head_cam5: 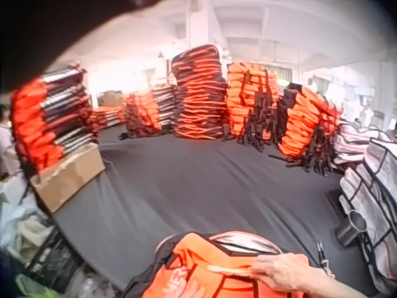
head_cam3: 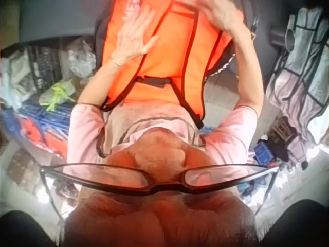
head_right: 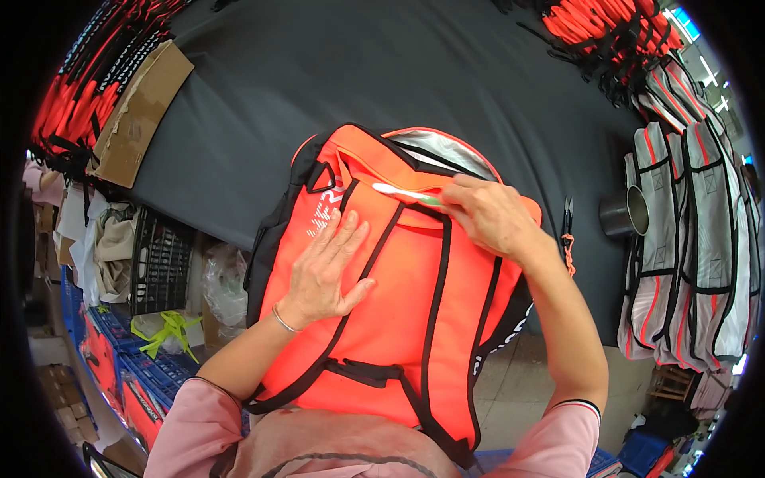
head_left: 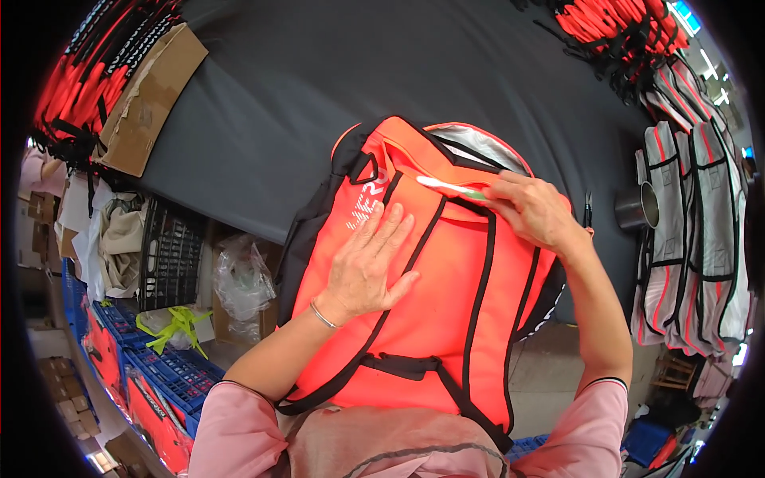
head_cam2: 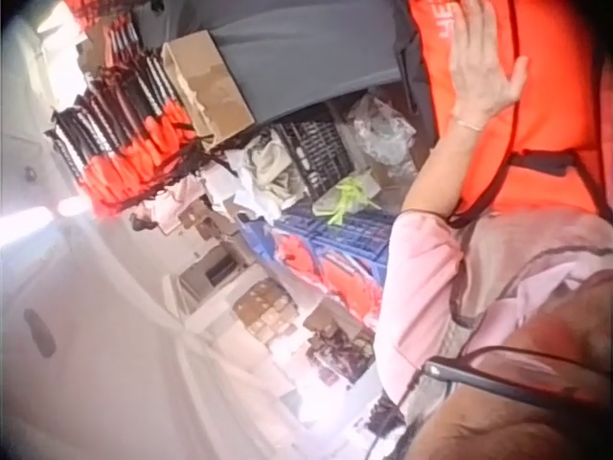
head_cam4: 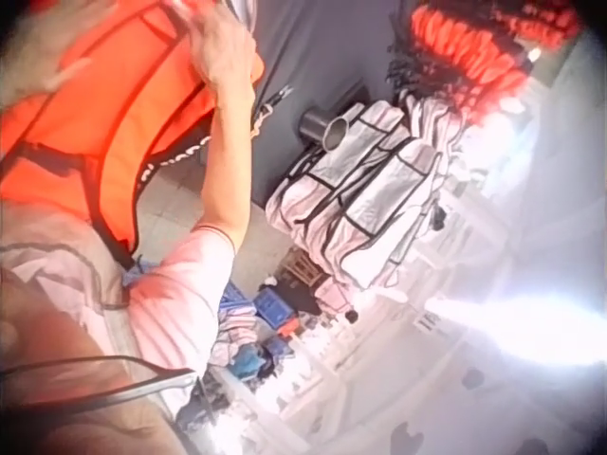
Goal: Trimming threads and inspecting straps on backpacks and padded gear bags.
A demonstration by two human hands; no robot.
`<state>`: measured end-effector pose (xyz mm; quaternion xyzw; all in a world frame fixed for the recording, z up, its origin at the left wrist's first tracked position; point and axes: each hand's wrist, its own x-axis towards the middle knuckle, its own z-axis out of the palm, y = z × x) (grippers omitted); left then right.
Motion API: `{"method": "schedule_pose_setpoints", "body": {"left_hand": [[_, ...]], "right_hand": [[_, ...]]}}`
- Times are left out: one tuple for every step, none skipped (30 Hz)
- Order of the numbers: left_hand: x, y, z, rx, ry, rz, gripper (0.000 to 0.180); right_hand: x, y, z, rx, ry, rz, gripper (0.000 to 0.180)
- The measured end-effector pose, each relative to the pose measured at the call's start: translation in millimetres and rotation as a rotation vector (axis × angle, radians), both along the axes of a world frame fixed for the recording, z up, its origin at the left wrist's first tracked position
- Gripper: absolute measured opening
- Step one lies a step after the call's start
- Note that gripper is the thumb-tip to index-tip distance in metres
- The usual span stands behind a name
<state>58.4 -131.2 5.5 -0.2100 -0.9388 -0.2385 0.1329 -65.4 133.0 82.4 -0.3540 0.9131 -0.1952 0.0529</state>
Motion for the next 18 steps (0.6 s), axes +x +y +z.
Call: {"method": "schedule_pose_setpoints", "body": {"left_hand": [[1,1,0,-0.003,-0.002,0.000,0.076],[1,1,1,-0.001,0.002,0.004,0.076],[1,3,1,0.000,0.002,0.003,0.076],[-1,4,1,0.003,0.004,-0.001,0.076],[-2,6,0,0.005,0.009,-0.010,0.076],[-2,3,-1,0.016,0.012,-0.008,0.076],[-2,2,-2,0.029,0.015,-0.008,0.076],[-2,0,-2,0.029,0.014,-0.012,0.076],[0,-1,-2,0.031,0.009,-0.003,0.076],[1,0,-2,0.037,0.004,-0.003,0.076],[2,1,-2,0.041,0.002,0.000,0.076],[0,3,-1,0.033,0.013,0.004,0.076],[-1,4,-1,0.025,0.024,0.007,0.075],[0,4,-2,0.029,0.024,0.001,0.075],[0,2,-4,0.027,0.023,0.001,0.075],[0,1,-5,0.025,0.023,0.002,0.074],[-1,2,-5,0.027,0.023,-0.008,0.074],[0,1,-5,0.027,0.027,-0.008,0.074]], "right_hand": [[-1,6,5,-0.001,-0.010,0.009,0.013],[-2,9,7,-0.002,-0.021,0.019,0.014],[-1,3,6,-0.012,0.021,0.005,0.015],[-2,-6,0,-0.010,0.026,-0.005,0.015],[-5,-14,-9,-0.045,0.039,-0.010,0.015],[-6,-21,-14,-0.084,0.047,-0.008,0.015],[-7,-18,-15,-0.107,0.053,0.019,0.013],[-4,-10,-10,-0.106,0.052,0.014,0.013],[-1,-2,-1,-0.050,0.013,0.015,0.014],[3,10,8,0.011,-0.025,0.007,0.014],[3,21,13,0.024,-0.049,0.011,0.015],[3,22,16,0.028,-0.049,0.005,0.015],[2,21,17,0.040,-0.009,0.004,0.014],[2,18,19,0.051,0.032,0.002,0.014],[3,10,14,0.049,0.012,-0.015,0.012],[5,14,15,0.051,0.012,-0.025,0.012],[7,20,16,0.062,0.014,-0.017,0.012],[7,26,16,0.067,0.012,0.008,0.011]]}}
